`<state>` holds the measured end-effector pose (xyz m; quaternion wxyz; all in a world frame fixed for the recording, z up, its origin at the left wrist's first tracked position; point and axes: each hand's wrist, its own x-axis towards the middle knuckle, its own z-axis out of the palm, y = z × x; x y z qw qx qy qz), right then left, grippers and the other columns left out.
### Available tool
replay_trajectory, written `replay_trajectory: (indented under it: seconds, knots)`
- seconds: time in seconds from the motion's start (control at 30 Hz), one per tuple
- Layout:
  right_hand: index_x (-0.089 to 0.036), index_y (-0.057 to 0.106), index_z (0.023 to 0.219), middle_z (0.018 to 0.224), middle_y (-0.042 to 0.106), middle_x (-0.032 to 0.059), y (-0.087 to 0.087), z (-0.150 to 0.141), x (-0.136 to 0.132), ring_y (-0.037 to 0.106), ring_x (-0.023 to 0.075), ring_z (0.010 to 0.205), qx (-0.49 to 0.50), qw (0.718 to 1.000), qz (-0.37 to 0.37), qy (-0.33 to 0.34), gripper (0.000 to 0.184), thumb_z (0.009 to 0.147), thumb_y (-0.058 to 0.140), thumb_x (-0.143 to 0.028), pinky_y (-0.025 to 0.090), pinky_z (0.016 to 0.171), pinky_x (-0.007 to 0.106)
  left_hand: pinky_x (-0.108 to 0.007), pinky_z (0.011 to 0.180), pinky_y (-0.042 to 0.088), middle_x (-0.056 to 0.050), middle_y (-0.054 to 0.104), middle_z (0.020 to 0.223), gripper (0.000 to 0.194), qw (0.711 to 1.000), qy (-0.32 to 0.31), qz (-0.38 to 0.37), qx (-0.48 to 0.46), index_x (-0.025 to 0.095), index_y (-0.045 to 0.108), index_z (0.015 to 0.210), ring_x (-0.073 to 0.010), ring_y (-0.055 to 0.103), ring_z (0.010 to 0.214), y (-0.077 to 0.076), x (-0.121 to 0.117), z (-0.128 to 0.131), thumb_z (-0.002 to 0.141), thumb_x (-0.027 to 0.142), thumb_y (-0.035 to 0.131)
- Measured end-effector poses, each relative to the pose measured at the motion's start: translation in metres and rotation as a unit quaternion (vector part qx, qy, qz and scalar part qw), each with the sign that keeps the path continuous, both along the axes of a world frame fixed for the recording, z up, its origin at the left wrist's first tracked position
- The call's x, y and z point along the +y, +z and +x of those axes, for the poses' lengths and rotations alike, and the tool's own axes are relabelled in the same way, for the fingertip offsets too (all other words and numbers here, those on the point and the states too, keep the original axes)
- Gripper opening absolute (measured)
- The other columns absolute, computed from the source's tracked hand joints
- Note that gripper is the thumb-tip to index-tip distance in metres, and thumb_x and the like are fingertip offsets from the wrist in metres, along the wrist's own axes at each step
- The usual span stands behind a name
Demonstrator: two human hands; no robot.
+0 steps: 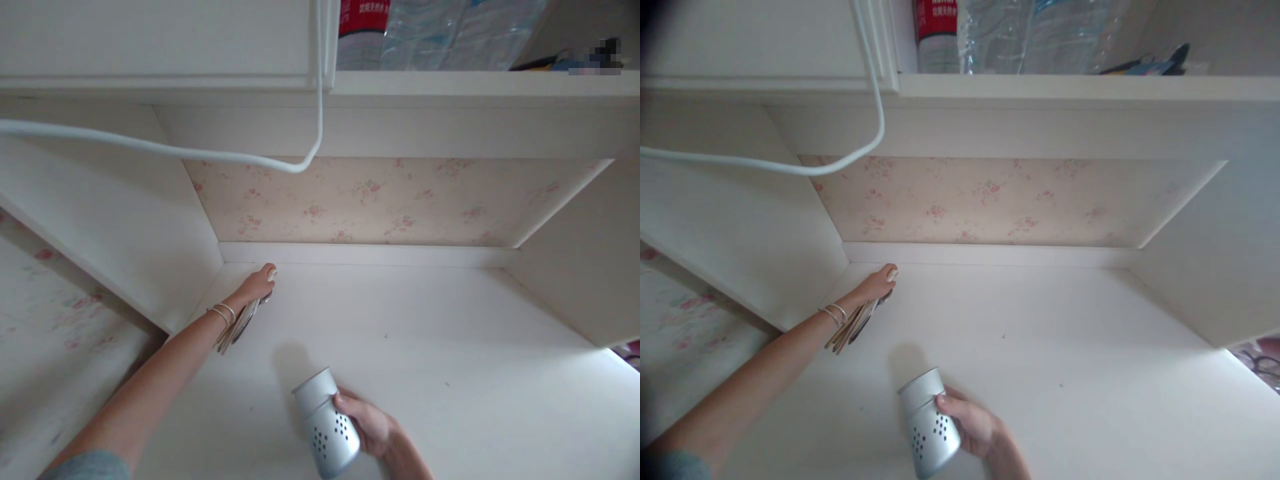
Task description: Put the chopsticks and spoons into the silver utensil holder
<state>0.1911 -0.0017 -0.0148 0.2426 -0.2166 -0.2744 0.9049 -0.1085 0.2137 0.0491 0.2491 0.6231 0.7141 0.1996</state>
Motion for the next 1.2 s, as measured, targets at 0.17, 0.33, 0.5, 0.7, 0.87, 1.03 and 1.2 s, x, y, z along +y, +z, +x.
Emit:
replay_trajectory:
  seconds: [0.17,0.33,0.5,0.7,0.87,1.03,1.2]
  knots:
    - [-0.008,0.057,0.124,0.109,0.068,0.0163,0.0,0.0,0.0,0.066,0.0263,0.098,0.023,1.0,0.01,-0.012,0.068,0.07,0.076,-0.045,0.049,0.085,0.034,-0.028,0.075,0.043,-0.006,0.069,0.099,0.044,0.988,-0.072,-0.024,0.135,0.024,0.048,0.122,-0.0204,0.065,0.086,-0.018,0.009,0.005,0.079,0.017,0.054]
    - [-0.008,0.057,0.124,0.109,0.068,0.0163,-0.004,0.001,0.0,0.068,0.0253,0.093,0.035,0.999,0.003,-0.011,0.066,0.07,0.076,-0.041,0.05,0.082,0.034,-0.028,0.078,0.044,-0.009,0.067,0.108,0.038,0.97,-0.121,-0.008,0.212,0.024,0.046,0.122,-0.0217,0.064,0.095,-0.033,0.011,0.009,0.084,0.019,0.048]
    - [-0.009,0.056,0.125,0.1,0.071,0.0138,-0.005,0.001,-0.001,0.069,0.0213,0.081,0.04,0.999,-0.014,0.013,0.067,0.07,0.075,-0.042,0.052,0.074,0.03,-0.028,0.079,0.045,-0.007,0.066,0.106,0.03,0.955,-0.152,0.018,0.253,0.025,0.047,0.118,-0.0204,0.064,0.095,-0.038,0.01,0.011,0.088,0.021,0.044]
    - [-0.008,0.057,0.122,0.096,0.071,0.0136,-0.002,0.001,-0.001,0.069,0.0207,0.078,0.028,0.999,-0.015,0.012,0.068,0.068,0.077,-0.044,0.052,0.072,0.029,-0.032,0.078,0.047,-0.01,0.062,0.11,0.029,0.935,-0.184,0.051,0.299,0.025,0.046,0.121,-0.0219,0.064,0.092,-0.035,0.007,0.017,0.093,0.028,0.04]
    - [-0.009,0.057,0.122,0.102,0.07,0.0141,-0.006,0.001,-0.001,0.069,0.023,0.084,0.01,1.0,-0.004,0.006,0.069,0.066,0.078,-0.044,0.051,0.075,0.031,-0.033,0.074,0.05,-0.012,0.058,0.114,0.033,0.915,-0.223,0.07,0.33,0.025,0.045,0.126,-0.0236,0.064,0.089,-0.037,0.006,0.027,0.095,0.036,0.039]
    - [-0.009,0.059,0.121,0.102,0.07,0.0144,-0.005,0.0,0.001,0.068,0.0226,0.084,0.007,1.0,0.007,0.004,0.071,0.064,0.078,-0.048,0.05,0.075,0.031,-0.032,0.074,0.05,-0.014,0.056,0.115,0.04,0.899,-0.251,0.082,0.348,0.024,0.044,0.129,-0.0231,0.064,0.09,-0.041,0.007,0.041,0.094,0.045,0.04]
    - [-0.009,0.059,0.121,0.102,0.07,0.0138,0.004,0.0,0.001,0.068,0.0227,0.085,0.015,1.0,0.015,0.006,0.07,0.065,0.078,-0.047,0.05,0.078,0.031,-0.032,0.073,0.051,-0.012,0.056,0.113,0.037,0.885,-0.283,0.095,0.358,0.026,0.047,0.124,-0.0227,0.064,0.091,-0.042,0.009,0.051,0.095,0.046,0.04]
